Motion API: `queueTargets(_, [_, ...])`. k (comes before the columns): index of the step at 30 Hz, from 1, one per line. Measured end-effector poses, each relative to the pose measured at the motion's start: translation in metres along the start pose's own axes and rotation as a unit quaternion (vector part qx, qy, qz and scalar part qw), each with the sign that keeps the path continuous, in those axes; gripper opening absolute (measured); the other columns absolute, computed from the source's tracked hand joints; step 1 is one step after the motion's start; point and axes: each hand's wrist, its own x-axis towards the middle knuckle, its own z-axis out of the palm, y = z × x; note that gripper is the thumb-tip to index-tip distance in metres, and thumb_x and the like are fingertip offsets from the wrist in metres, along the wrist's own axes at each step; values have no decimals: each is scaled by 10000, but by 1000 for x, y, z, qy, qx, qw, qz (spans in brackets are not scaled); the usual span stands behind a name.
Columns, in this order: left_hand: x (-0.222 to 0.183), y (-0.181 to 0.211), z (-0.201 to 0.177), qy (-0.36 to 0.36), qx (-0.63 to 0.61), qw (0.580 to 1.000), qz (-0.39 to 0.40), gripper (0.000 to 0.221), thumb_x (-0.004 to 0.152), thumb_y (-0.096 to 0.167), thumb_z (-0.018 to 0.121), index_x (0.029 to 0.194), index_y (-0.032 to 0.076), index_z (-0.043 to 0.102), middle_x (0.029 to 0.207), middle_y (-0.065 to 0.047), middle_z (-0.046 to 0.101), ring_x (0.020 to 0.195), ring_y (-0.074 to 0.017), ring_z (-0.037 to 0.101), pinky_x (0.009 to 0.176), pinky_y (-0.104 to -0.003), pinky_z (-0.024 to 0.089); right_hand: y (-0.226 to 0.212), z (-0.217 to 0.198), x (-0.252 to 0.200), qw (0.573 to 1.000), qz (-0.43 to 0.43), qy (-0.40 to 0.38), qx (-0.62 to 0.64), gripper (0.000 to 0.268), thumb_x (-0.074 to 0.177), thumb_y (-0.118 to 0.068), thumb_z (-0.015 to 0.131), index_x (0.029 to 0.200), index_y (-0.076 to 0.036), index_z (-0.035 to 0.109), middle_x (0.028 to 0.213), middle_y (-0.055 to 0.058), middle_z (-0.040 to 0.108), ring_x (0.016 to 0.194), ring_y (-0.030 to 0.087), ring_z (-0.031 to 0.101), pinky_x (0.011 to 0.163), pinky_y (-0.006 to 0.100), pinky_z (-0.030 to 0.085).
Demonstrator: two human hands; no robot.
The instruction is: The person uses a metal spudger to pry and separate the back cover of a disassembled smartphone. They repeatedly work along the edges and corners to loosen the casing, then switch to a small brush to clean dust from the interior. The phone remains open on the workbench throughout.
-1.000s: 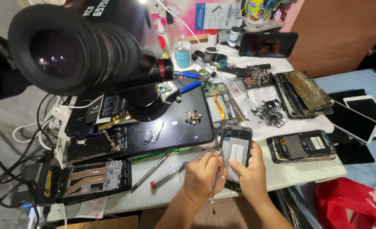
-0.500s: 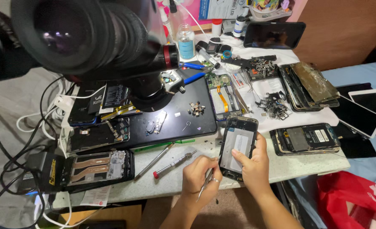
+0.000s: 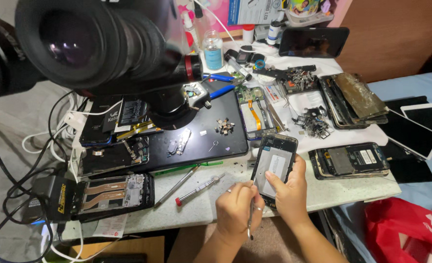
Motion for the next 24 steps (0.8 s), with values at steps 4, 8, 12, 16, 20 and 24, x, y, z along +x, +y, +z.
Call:
queueTargets(4, [1,5,1,25,-9,1000,12,210,755,-29,738,945,2,652,964,-186,724,792,-361,725,678,-393,594,-1,0,-1,999,-11,17,-28,631,859,47,652,1411,6,349,1244,151,627,1121,197,643,978,345,513])
queueTargets(8, [1,5,0,32,-20,999,27,220,759,-40,744,959,3,662,966,-186,731,810,-353,740,684,-381,605,-4,1,-1,999,19,22,13,662,842,38,643,1421,-12,325,1241,146,625,1110,198,652,965,354,522])
queueTargets(12, [-3,1,6,55,-71,995,-35,177,787,-65,758,918,6,662,917,-164,753,764,-302,746,664,-344,595,-6,-1,-1,1000,4,9,5,645,860,39,633,1427,5,327,1259,164,624,1131,209,646,989,359,511])
queueTargets(16, [-4,1,9,50,-122,984,-116,133,780,-75,755,882,-13,695,872,-144,781,684,-205,765,591,-287,584,-10,-2,-3,999,30,10,31,684,849,36,624,1450,-18,302,1270,158,617,1153,204,634,998,357,504])
queueTargets(20, [1,4,9,58,-121,983,-121,128,775,-80,746,878,-24,695,847,-143,772,668,-211,754,590,-292,574,-12,-2,1,999,34,2,42,678,844,41,622,1440,-18,304,1258,162,622,1145,206,639,987,357,506])
queueTargets(24, [4,8,5,45,-10,999,-5,180,753,-68,728,904,-4,653,940,-180,731,785,-334,732,687,-347,594,-10,-2,0,999,31,-2,37,658,857,41,623,1436,-12,314,1236,169,631,1122,209,649,967,355,523])
